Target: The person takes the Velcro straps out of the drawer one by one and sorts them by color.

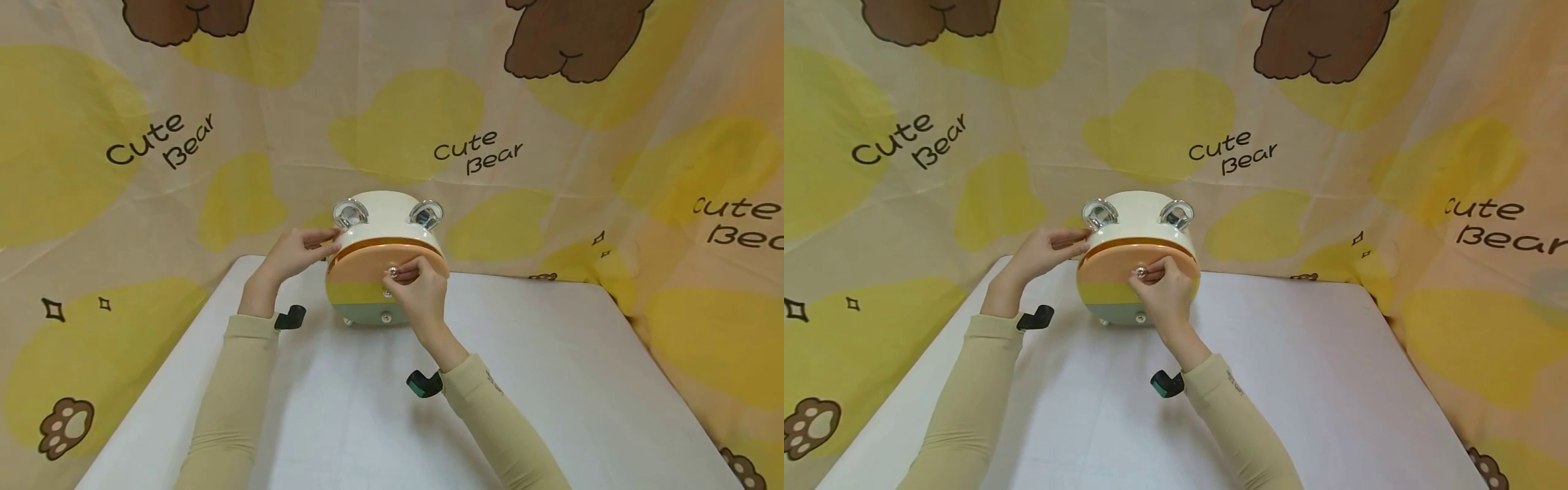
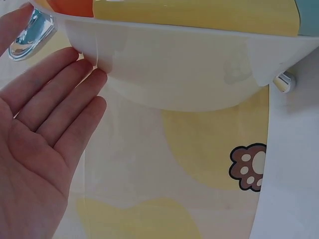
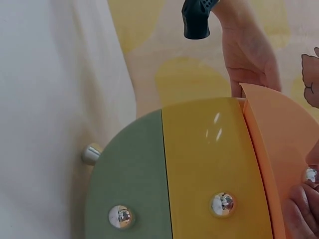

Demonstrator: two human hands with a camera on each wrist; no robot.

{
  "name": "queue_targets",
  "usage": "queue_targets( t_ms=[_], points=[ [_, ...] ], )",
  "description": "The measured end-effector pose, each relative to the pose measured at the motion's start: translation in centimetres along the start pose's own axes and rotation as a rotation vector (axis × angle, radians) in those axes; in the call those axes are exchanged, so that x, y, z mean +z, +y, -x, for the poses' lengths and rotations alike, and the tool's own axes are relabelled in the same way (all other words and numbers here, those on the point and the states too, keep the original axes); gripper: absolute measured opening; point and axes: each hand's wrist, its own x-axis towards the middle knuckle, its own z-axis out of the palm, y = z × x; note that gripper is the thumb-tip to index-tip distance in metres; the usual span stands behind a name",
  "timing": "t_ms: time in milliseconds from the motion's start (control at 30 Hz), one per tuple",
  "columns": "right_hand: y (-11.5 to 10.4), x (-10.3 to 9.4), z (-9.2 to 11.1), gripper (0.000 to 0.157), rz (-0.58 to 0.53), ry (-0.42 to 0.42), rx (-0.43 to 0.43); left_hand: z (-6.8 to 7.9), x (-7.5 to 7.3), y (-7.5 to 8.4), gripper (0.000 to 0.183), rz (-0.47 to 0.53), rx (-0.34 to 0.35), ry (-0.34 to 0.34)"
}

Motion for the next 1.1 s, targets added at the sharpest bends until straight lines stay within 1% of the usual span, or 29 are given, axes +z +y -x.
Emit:
queue_targets(
  t_ms=[67, 233, 300, 567, 800, 1100],
  points=[
    [-0.1, -0.1, 0.1, 0.021, -0.004, -0.001, 0.0, 0.0, -0.1, 0.1, 0.058, -0.001, 0.004, -0.007],
    [-0.3, -0.2, 0.4, 0.02, -0.008, -0.002, 0.002, 0.1, -0.2, 0.0, 0.061, -0.01, -0.011, -0.02],
    [-0.3, -0.3, 0.5, 0.02, -0.009, -0.003, 0.002, 0.1, -0.2, 0.0, 0.062, -0.011, -0.02, -0.016],
    [-0.5, -0.7, 1.0, 0.021, -0.014, -0.011, 0.002, 0.0, -0.1, 0.1, 0.059, 0.003, -0.016, -0.013],
    [-0.7, -1.2, 1.4, 0.023, -0.01, -0.022, -0.001, -0.1, -0.1, 0.1, 0.058, -0.026, 0.0, -0.004],
    [-1.0, -1.6, 2.0, 0.022, -0.02, -0.008, -0.029, -0.1, -0.1, 0.1, 0.055, -0.018, 0.018, -0.003]
  ],
)
